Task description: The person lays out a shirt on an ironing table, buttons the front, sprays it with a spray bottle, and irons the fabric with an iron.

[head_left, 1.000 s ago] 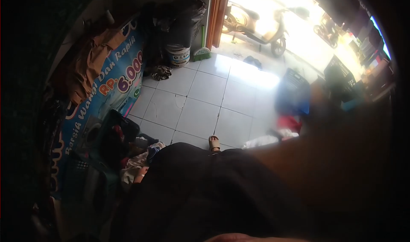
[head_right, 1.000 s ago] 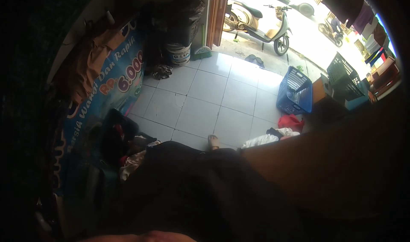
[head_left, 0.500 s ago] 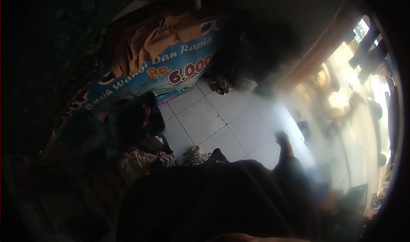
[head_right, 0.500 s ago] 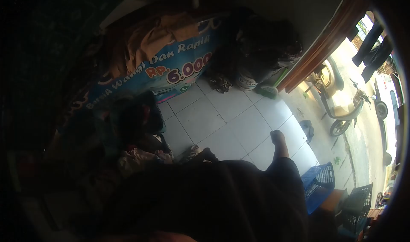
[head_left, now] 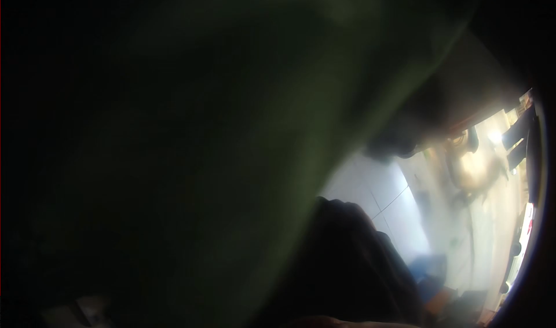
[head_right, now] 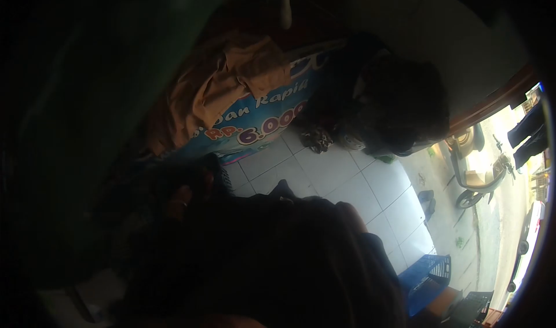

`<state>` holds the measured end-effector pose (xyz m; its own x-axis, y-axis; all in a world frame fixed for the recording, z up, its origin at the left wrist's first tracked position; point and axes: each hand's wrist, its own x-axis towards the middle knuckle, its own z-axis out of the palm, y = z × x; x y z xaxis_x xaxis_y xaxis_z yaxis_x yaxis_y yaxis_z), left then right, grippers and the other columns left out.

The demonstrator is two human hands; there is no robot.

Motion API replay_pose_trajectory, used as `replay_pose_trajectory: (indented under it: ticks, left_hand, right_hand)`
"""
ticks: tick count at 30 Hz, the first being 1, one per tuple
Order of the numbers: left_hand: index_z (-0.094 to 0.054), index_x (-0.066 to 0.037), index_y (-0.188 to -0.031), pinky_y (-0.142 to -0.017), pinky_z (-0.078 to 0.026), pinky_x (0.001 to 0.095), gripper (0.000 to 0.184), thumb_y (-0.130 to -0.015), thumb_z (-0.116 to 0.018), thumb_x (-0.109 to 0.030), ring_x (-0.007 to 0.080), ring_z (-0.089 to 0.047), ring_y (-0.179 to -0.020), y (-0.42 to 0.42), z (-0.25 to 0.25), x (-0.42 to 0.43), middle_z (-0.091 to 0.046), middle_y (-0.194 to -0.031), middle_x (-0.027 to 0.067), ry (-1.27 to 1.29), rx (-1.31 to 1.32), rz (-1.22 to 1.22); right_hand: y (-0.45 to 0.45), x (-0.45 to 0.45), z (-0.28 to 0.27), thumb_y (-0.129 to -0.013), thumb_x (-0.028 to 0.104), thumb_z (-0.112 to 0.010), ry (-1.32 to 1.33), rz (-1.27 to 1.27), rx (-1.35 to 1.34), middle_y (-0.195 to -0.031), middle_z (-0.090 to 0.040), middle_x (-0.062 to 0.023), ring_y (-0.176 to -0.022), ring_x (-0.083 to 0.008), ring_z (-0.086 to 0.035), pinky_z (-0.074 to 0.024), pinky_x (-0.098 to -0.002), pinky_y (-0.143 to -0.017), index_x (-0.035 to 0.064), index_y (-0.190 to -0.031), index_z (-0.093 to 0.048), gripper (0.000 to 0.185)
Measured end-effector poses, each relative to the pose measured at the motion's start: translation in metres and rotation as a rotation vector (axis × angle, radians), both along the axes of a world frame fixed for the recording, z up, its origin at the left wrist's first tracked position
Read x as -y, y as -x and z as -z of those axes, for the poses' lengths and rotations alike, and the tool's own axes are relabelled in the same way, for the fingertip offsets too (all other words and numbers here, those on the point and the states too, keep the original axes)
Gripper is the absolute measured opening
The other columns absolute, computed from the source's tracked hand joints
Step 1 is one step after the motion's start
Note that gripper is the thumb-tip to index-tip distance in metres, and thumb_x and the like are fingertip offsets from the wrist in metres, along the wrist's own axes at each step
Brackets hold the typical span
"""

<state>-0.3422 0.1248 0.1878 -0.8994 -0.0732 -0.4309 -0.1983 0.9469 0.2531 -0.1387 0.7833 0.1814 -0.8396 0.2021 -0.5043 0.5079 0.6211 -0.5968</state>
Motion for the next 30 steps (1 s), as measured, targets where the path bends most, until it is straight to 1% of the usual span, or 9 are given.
replay_pose_trajectory:
  ticks: [2,3,7,10,11,13,17,21,30]
  left_hand:
    - [-0.057,-0.003,-0.110,-0.087,-0.044,0.0365,0.035,-0.087,-0.049,-0.028,0.0280,-0.057,-0.100,0.051,-0.059,-0.055,-0.059,-0.107,0.0165,-0.218,-0.303,0.145]
    - [-0.057,-0.002,-0.108,-0.084,-0.047,0.0339,0.032,-0.089,-0.047,-0.026,0.0248,-0.060,-0.094,0.070,-0.098,-0.095,-0.060,-0.104,0.0166,-0.265,-0.342,0.178]
    - [-0.059,-0.002,-0.105,-0.083,-0.046,0.0351,0.029,-0.085,-0.052,-0.023,0.0261,-0.060,-0.095,0.137,-0.156,-0.172,-0.062,-0.101,0.0150,-0.399,-0.432,0.314]
    - [-0.060,-0.003,-0.103,-0.082,-0.046,0.0355,0.027,-0.085,-0.053,-0.022,0.0276,-0.059,-0.095,0.166,-0.152,-0.187,-0.062,-0.098,0.0145,-0.475,-0.497,0.283]
    - [-0.061,-0.004,-0.103,-0.081,-0.046,0.0361,0.027,-0.085,-0.053,-0.022,0.0288,-0.060,-0.093,0.176,-0.154,-0.186,-0.063,-0.097,0.0144,-0.496,-0.563,0.297]
    - [-0.062,-0.005,-0.100,-0.080,-0.047,0.0365,0.025,-0.084,-0.054,-0.022,0.0292,-0.060,-0.091,0.177,-0.175,-0.192,-0.062,-0.096,0.0141,-0.441,-0.562,0.160]
    - [-0.063,-0.005,-0.090,-0.072,-0.048,0.0354,0.020,-0.082,-0.059,-0.023,0.0281,-0.062,-0.078,0.179,-0.198,-0.206,-0.063,-0.087,0.0129,-0.237,-0.649,-0.025]
    - [-0.063,-0.005,-0.084,-0.065,-0.048,0.0335,0.019,-0.080,-0.062,-0.023,0.0258,-0.062,-0.069,0.176,-0.218,-0.222,-0.063,-0.076,0.0108,-0.337,-0.469,-0.345]
    - [-0.063,-0.002,-0.084,-0.065,-0.048,0.0324,0.019,-0.080,-0.061,-0.021,0.0246,-0.062,-0.070,0.223,-0.234,-0.148,-0.063,-0.073,0.0114,-0.197,-0.743,-0.324]
  right_hand:
    - [0.027,0.002,-0.041,-0.079,0.029,-0.062,0.274,0.121,-0.087,-0.078,-0.065,-0.0130,-0.074,-0.0265,-0.063,-0.0494,-0.0358,-0.066,0.0129,-0.090,-0.064,0.020]
    - [0.056,-0.007,0.019,-0.079,0.025,-0.061,-0.083,0.105,-0.009,-0.077,-0.065,-0.0140,-0.074,-0.0250,-0.063,-0.0496,-0.0353,-0.067,0.0112,-0.091,-0.064,0.018]
    - [0.161,-0.035,0.011,-0.084,0.030,-0.051,-0.181,-0.167,-0.148,-0.094,-0.064,-0.0124,-0.086,-0.0257,-0.061,-0.0477,-0.0360,-0.076,0.0111,-0.093,-0.064,0.025]
    - [0.278,-0.028,-0.051,-0.083,0.028,-0.052,-0.103,-0.131,-0.328,-0.094,-0.063,-0.0122,-0.090,-0.0261,-0.060,-0.0476,-0.0353,-0.078,0.0115,-0.093,-0.064,0.023]
    - [0.327,-0.026,-0.070,-0.082,0.027,-0.055,-0.376,-0.343,-0.429,-0.092,-0.064,-0.0107,-0.088,-0.0246,-0.061,-0.0483,-0.0336,-0.076,0.0120,-0.092,-0.064,0.021]
    - [0.412,-0.033,-0.054,-0.081,0.029,-0.058,-0.141,-0.474,-0.571,-0.093,-0.064,-0.0097,-0.085,-0.0233,-0.063,-0.0490,-0.0325,-0.074,0.0091,-0.096,-0.063,0.025]
    - [0.524,0.010,-0.185,-0.080,0.028,-0.060,0.056,-0.529,-0.635,-0.094,-0.064,-0.0102,-0.084,-0.0229,-0.063,-0.0488,-0.0316,-0.074,0.0057,-0.096,-0.062,0.028]
    - [0.617,0.055,-0.211,-0.079,0.027,-0.060,-0.019,-0.613,-0.474,-0.094,-0.063,-0.0131,-0.089,-0.0267,-0.061,-0.0480,-0.0347,-0.076,0.0062,-0.104,-0.060,0.032]
    - [0.683,0.143,-0.209,-0.076,0.037,-0.054,-0.229,-0.438,-0.292,-0.108,-0.059,-0.0152,-0.102,-0.0306,-0.056,-0.0431,-0.0401,-0.086,0.0104,-0.111,-0.056,0.044]
